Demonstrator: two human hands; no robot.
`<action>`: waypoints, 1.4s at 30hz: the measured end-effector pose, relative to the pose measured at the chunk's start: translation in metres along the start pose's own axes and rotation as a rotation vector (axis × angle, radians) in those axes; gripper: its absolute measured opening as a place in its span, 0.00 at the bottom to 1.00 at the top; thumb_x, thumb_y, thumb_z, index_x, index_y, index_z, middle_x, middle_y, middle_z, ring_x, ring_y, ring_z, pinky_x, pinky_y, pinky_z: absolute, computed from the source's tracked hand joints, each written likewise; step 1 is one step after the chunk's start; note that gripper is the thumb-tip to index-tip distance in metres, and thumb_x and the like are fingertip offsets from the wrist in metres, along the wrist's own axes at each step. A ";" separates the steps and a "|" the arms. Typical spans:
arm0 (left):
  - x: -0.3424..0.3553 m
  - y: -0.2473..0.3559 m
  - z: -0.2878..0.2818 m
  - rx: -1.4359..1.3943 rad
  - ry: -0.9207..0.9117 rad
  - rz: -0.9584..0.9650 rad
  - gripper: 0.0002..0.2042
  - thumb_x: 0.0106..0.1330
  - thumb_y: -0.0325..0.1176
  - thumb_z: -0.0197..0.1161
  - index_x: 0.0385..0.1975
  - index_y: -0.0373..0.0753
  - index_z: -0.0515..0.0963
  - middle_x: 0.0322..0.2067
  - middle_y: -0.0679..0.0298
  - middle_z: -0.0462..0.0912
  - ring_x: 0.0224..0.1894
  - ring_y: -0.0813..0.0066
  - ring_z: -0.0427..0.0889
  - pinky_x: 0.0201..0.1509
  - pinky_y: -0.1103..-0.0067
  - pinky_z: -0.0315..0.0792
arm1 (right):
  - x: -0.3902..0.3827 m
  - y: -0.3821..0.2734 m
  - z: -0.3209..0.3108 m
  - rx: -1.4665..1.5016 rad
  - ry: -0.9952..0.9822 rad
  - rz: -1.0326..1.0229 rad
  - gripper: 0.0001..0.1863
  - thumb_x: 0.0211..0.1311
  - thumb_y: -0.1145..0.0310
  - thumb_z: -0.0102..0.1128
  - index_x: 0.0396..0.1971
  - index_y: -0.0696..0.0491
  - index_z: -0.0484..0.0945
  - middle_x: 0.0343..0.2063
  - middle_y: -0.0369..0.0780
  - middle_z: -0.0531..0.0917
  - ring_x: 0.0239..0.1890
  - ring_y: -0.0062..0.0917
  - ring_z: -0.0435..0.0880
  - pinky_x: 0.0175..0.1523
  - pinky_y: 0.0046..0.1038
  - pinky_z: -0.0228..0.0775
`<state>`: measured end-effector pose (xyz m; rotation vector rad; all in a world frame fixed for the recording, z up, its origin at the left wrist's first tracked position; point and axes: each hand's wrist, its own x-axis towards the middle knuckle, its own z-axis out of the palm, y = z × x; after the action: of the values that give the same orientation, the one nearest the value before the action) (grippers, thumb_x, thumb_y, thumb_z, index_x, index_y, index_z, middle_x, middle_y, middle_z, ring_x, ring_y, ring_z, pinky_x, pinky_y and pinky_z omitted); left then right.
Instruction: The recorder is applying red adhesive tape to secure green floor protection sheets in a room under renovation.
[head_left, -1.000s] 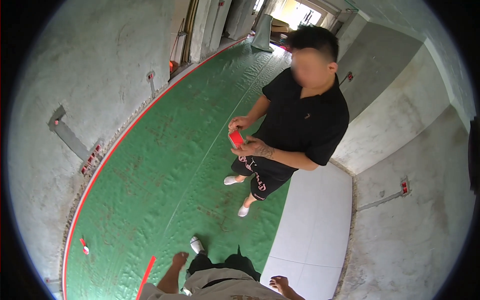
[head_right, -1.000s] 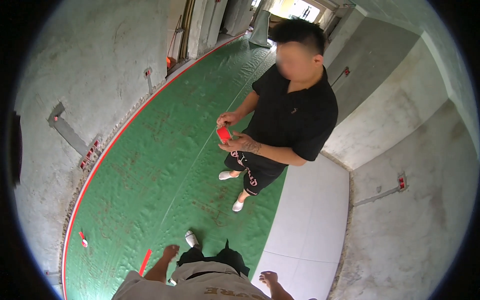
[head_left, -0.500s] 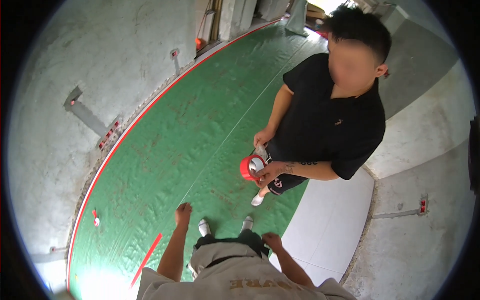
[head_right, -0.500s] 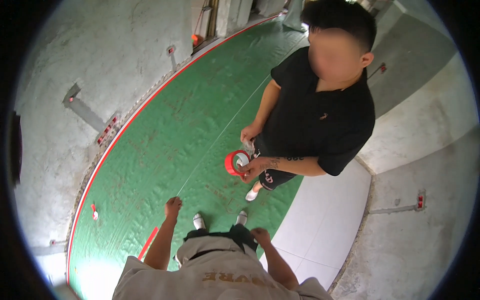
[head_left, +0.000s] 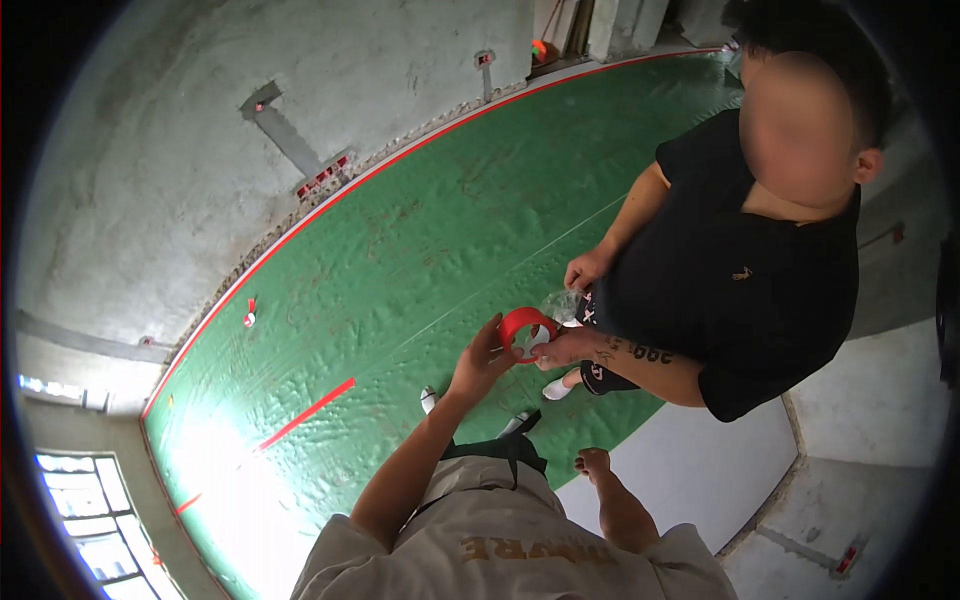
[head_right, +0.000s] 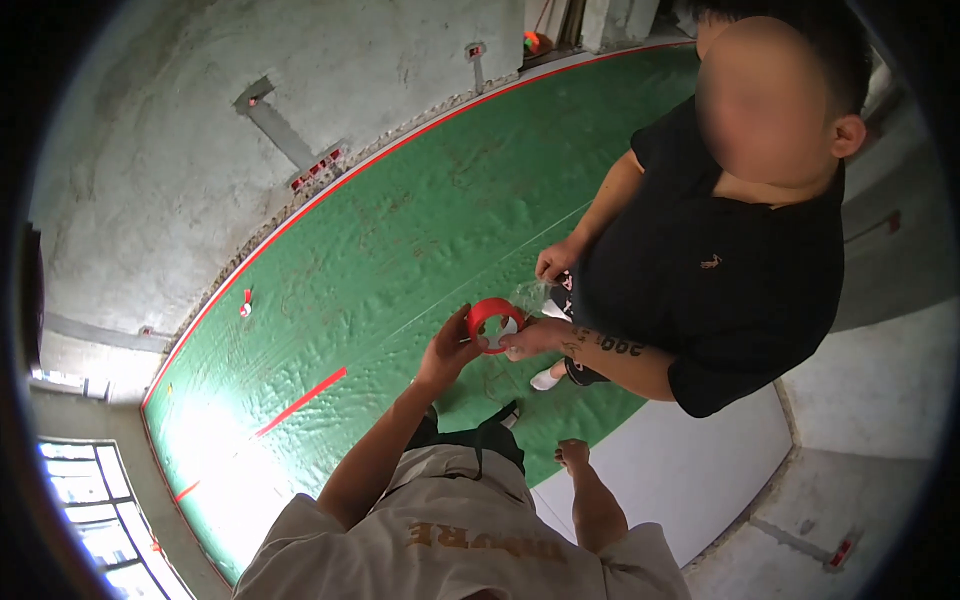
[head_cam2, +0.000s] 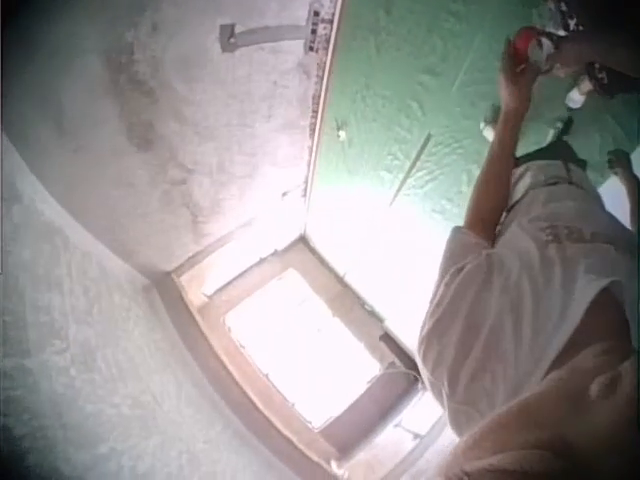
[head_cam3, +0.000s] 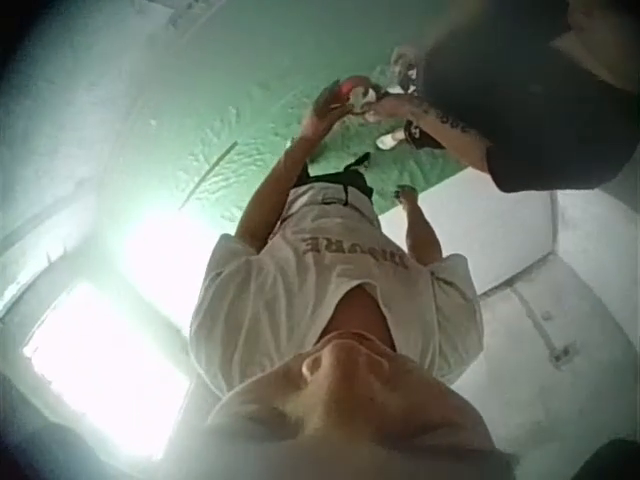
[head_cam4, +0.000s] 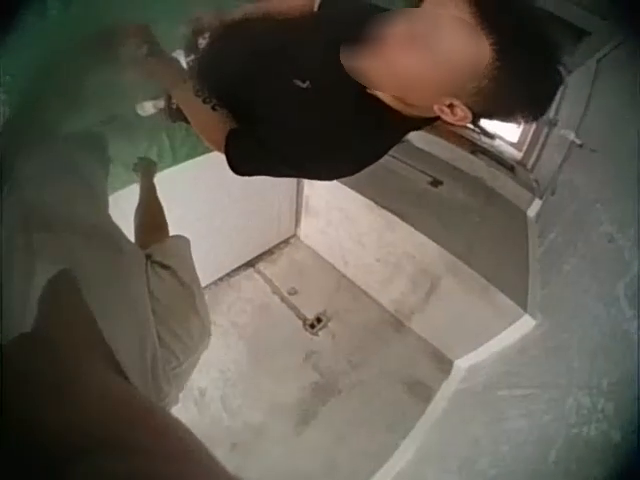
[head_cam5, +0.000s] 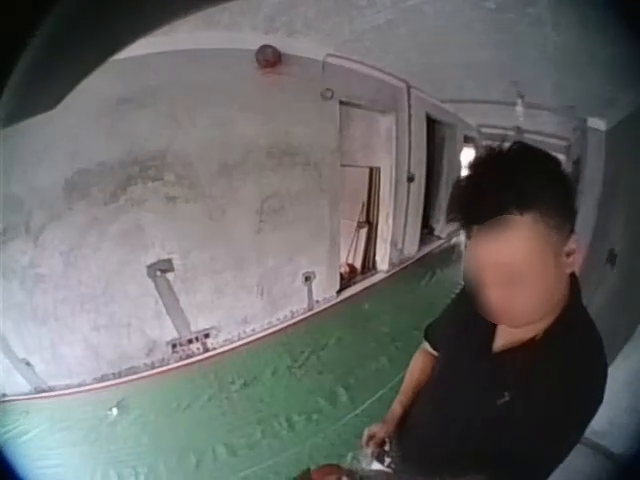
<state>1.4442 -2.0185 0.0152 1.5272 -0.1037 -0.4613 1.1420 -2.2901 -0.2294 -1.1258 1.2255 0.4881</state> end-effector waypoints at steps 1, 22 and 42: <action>-0.002 0.001 0.000 -0.002 0.020 0.000 0.39 0.67 0.36 0.75 0.75 0.35 0.63 0.59 0.54 0.83 0.63 0.66 0.82 0.66 0.70 0.76 | 0.002 -0.009 -0.001 -0.017 -0.010 0.000 0.17 0.66 0.76 0.59 0.21 0.47 0.61 0.16 0.36 0.71 0.15 0.23 0.74 0.17 0.26 0.51; -0.130 0.027 -0.054 -0.578 0.129 0.058 0.24 0.83 0.39 0.45 0.71 0.29 0.65 0.67 0.49 0.75 0.70 0.54 0.74 0.73 0.62 0.70 | -0.328 -0.265 0.264 -0.800 -0.585 -1.655 0.44 0.55 0.58 0.80 0.70 0.55 0.69 0.62 0.48 0.77 0.62 0.45 0.77 0.66 0.45 0.68; -0.210 0.084 -0.190 0.164 0.505 0.552 0.29 0.65 0.33 0.74 0.67 0.38 0.76 0.70 0.48 0.73 0.68 0.48 0.76 0.70 0.62 0.71 | -0.382 -0.195 0.378 -1.072 -0.178 -1.980 0.34 0.48 0.75 0.75 0.59 0.58 0.77 0.46 0.45 0.83 0.52 0.43 0.82 0.63 0.48 0.70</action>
<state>1.3380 -1.7688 0.1319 1.6514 -0.1639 0.3812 1.3585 -1.9445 0.1710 -2.4245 -0.8084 -0.4168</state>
